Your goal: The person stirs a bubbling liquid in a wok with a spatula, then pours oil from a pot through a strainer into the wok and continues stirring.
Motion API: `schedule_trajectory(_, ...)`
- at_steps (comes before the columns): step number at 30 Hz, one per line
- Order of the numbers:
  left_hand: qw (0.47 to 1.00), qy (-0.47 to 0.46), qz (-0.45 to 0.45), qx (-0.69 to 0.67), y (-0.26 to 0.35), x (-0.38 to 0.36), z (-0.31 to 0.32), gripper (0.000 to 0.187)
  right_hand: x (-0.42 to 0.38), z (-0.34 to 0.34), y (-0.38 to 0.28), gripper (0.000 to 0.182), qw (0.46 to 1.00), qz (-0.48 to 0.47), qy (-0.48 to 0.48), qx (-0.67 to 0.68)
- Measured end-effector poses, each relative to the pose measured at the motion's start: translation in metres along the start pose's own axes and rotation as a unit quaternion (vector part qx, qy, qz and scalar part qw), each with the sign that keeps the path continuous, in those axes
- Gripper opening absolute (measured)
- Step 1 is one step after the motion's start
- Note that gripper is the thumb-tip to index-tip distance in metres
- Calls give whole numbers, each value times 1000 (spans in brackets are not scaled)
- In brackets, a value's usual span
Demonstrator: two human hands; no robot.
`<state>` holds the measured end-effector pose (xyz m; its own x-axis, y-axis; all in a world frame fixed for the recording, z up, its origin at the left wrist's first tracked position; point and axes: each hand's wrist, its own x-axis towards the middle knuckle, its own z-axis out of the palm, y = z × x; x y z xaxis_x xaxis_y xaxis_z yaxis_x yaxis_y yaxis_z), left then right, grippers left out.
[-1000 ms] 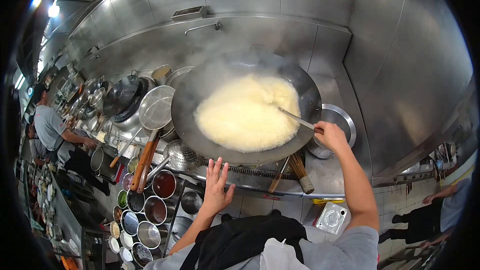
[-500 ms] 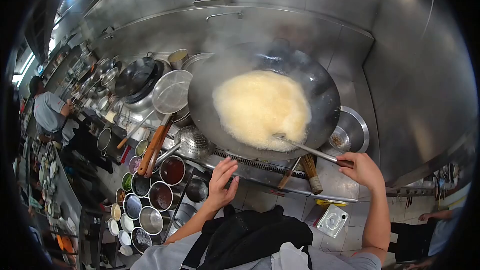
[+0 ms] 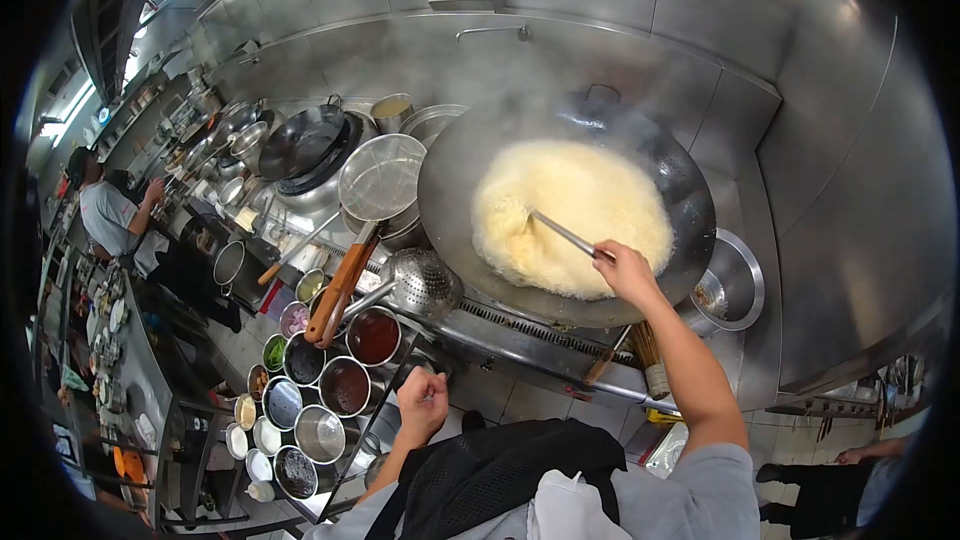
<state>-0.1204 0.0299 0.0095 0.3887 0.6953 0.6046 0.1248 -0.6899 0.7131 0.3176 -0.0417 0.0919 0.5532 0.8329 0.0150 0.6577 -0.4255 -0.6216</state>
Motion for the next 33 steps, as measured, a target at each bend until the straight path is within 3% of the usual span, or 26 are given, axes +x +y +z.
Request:
schedule_trajectory(3, 999, 17, -9, 25, -8, -4, -13, 46, 42, 15, 1, 35, 998, -2, 61, -26)
schedule_trajectory(7, 1000, 8, -11, 25, -10, -3, -27, 50, 81, 14, 17, 36, 990, 16, 131, -51)
schedule_trajectory(12, 999, 39, -4, -23, -17, -2, -32, 55, 66, -20, 30, 33, 980, 71, 157, -98)
schedule_trajectory(16, 1000, 3, -10, 7, -14, 2, -30, 33, 45, -37, 47, 36, 981, 98, 126, -109)
schedule_trajectory(19, 999, -16, 37, 0, -7, 18, -15, 19, 25, -36, 56, 35, 993, 58, 86, -61)
schedule_trajectory(24, 994, -85, 48, -39, 10, 38, 10, 6, -30, -35, 33, 40, 997, 47, 61, 6)
schedule_trajectory(26, 991, -99, 67, -67, 20, 48, 23, 11, -51, -37, 24, 39, 997, 53, 25, 42)
schedule_trajectory(27, 987, -120, 86, -64, 22, 52, 28, 28, -59, -34, 27, 39, 997, 42, 19, 57)
schedule_trajectory(33, 971, -168, 160, -51, 46, 69, 70, 47, -124, -44, 14, 41, 995, 42, -12, 85)
